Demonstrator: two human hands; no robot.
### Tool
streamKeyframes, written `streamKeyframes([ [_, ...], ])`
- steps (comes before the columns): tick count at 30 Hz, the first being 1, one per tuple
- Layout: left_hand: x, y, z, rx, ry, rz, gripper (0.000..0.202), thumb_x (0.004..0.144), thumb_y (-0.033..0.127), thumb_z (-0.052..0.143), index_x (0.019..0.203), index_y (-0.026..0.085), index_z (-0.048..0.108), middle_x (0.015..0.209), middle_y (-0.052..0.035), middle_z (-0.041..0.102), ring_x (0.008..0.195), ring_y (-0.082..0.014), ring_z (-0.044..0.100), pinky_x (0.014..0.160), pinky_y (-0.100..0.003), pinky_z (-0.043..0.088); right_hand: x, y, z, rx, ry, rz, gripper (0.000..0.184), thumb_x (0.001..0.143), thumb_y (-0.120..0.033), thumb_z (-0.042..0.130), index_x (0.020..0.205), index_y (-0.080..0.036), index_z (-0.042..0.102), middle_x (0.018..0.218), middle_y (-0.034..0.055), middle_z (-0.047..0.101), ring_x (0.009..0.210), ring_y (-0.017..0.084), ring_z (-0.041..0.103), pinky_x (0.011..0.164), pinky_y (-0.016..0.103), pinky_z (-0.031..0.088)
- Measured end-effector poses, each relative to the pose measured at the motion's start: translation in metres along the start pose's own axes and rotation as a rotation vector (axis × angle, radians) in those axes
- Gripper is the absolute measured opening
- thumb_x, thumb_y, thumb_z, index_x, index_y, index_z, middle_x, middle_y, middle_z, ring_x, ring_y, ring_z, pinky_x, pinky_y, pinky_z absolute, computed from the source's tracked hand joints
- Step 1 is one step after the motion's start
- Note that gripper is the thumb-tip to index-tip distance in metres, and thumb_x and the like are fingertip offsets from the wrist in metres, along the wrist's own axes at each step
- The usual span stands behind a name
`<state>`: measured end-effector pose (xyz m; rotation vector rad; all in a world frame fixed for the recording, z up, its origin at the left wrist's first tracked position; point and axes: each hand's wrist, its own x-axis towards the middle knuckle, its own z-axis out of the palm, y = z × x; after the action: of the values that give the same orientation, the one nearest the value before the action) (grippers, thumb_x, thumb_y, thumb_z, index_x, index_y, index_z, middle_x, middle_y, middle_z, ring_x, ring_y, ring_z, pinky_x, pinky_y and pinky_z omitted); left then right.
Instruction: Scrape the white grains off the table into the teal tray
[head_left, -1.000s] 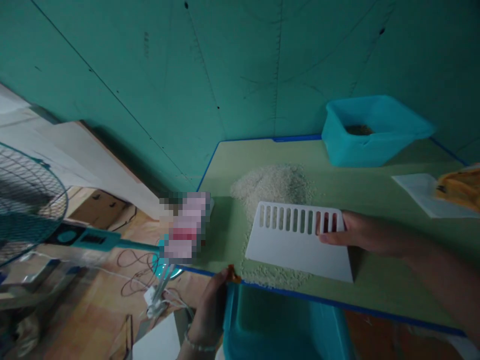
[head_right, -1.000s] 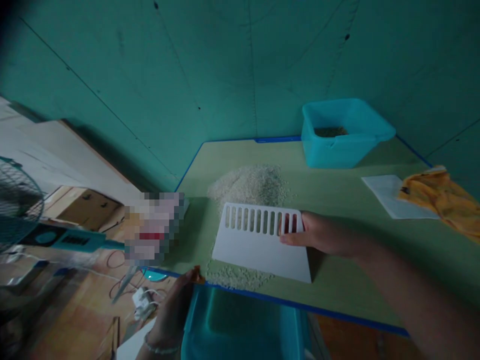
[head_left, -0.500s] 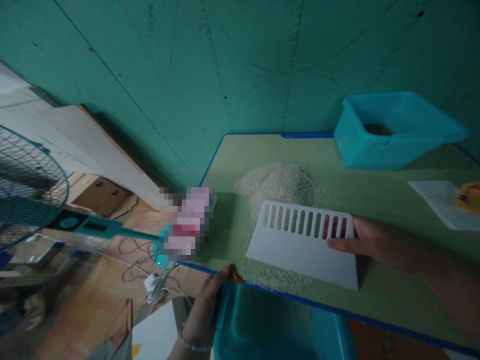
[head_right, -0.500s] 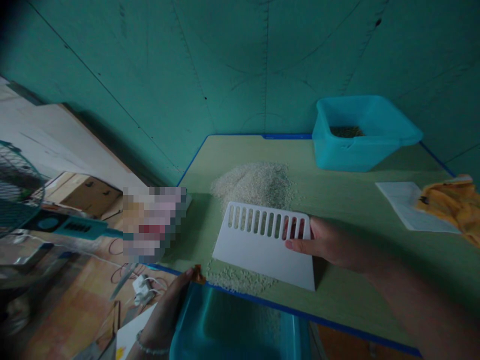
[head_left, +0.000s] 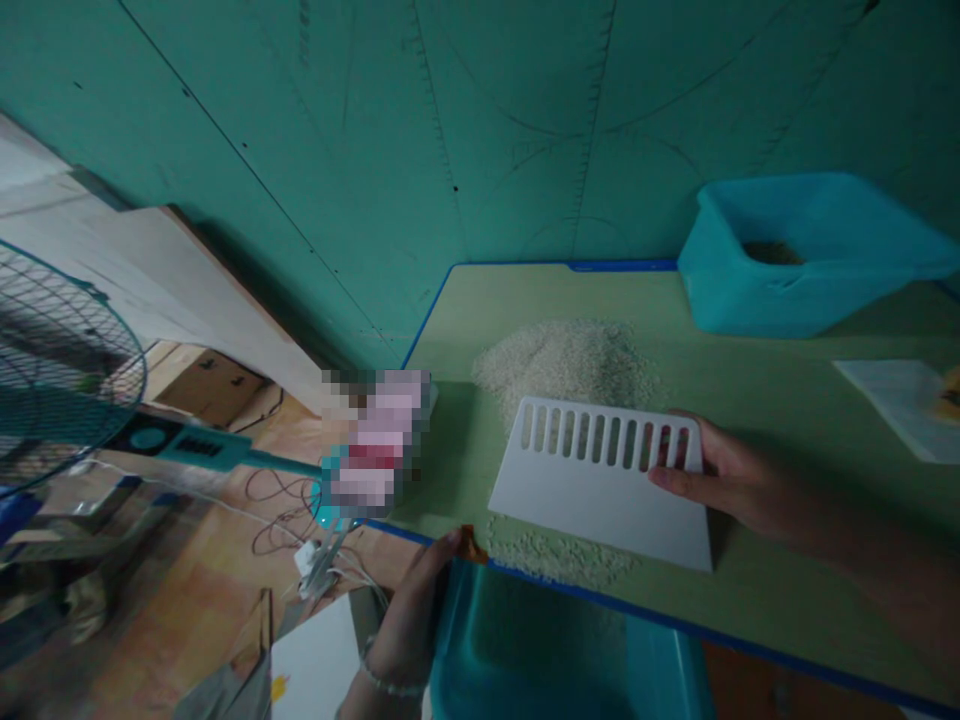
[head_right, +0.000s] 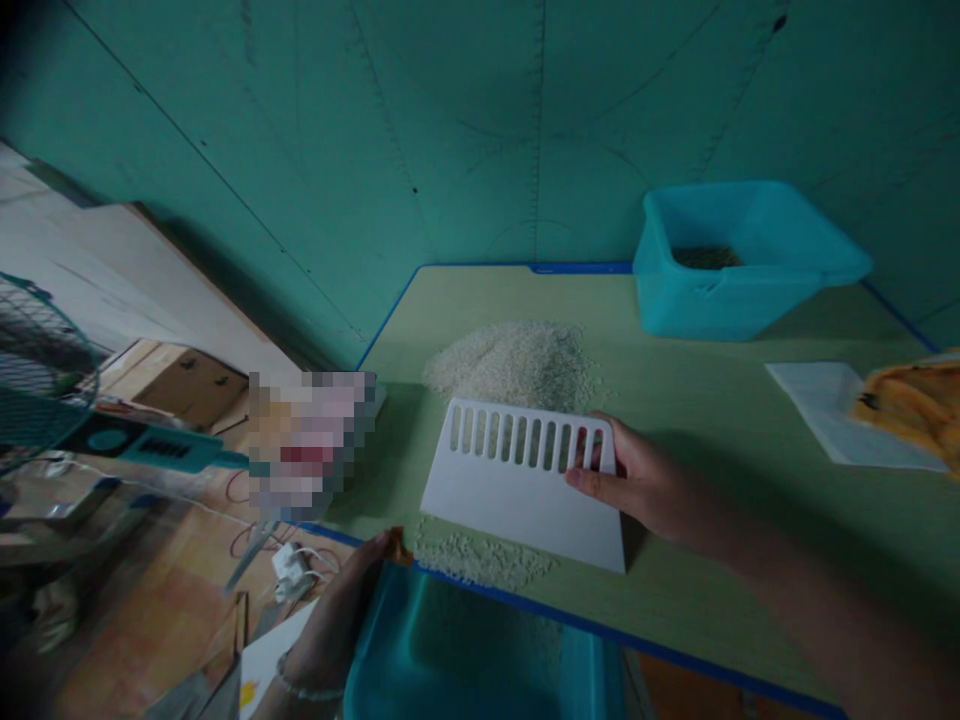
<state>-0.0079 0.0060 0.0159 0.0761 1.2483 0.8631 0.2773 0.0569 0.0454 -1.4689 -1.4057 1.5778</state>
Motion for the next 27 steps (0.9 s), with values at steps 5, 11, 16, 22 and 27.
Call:
streamKeyframes([
  [5,0.001,0.000,-0.001,-0.006,0.003,0.011,0.050,0.065,0.031,0.067,0.112,0.016,0.058,0.097,-0.0062,0.073,0.105,-0.0298,0.060,0.095,-0.040,0.044,0.000,0.000,0.002,-0.029,-0.022,-0.010,0.034,0.072,-0.047,0.060,0.096,-0.024,0.052,0.081,0.0020,0.067,0.082,0.025,0.062,0.068,0.034,0.049],
  [11,-0.001,0.001,-0.001,-0.017,0.024,0.016,0.043,0.064,0.029,0.069,0.104,0.015,0.063,0.097,-0.0070,0.073,0.106,-0.0292,0.060,0.098,-0.038,0.042,-0.002,0.000,0.001,0.017,-0.110,0.009,0.030,0.076,-0.046,0.059,0.098,-0.026,0.051,0.085,0.0007,0.067,0.084,0.024,0.061,0.068,0.031,0.048],
  [16,-0.002,0.002,0.001,0.031,0.056,0.004,0.037,0.069,0.030,0.066,0.102,0.015,0.064,0.092,-0.0062,0.074,0.103,-0.0295,0.061,0.096,-0.040,0.043,-0.007,-0.003,0.002,0.050,-0.160,0.040,0.032,0.077,-0.045,0.059,0.101,-0.027,0.049,0.096,0.0008,0.066,0.091,0.023,0.060,0.075,0.031,0.048],
  [22,-0.001,0.001,0.001,-0.009,0.045,-0.004,0.037,0.068,0.028,0.067,0.102,0.016,0.063,0.093,-0.0056,0.074,0.103,-0.0275,0.062,0.093,-0.035,0.046,-0.009,-0.006,-0.004,0.076,-0.090,0.032,0.041,0.073,-0.047,0.062,0.105,-0.024,0.050,0.095,0.0050,0.067,0.091,0.025,0.061,0.075,0.035,0.050],
  [27,-0.001,0.001,0.000,-0.032,-0.004,0.007,0.037,0.067,0.025,0.066,0.103,0.016,0.063,0.097,-0.0063,0.073,0.099,-0.0285,0.063,0.090,-0.037,0.048,-0.012,-0.010,-0.028,0.050,0.036,0.032,0.041,0.062,-0.048,0.071,0.092,-0.025,0.055,0.084,0.0042,0.070,0.080,0.025,0.064,0.066,0.034,0.053],
])
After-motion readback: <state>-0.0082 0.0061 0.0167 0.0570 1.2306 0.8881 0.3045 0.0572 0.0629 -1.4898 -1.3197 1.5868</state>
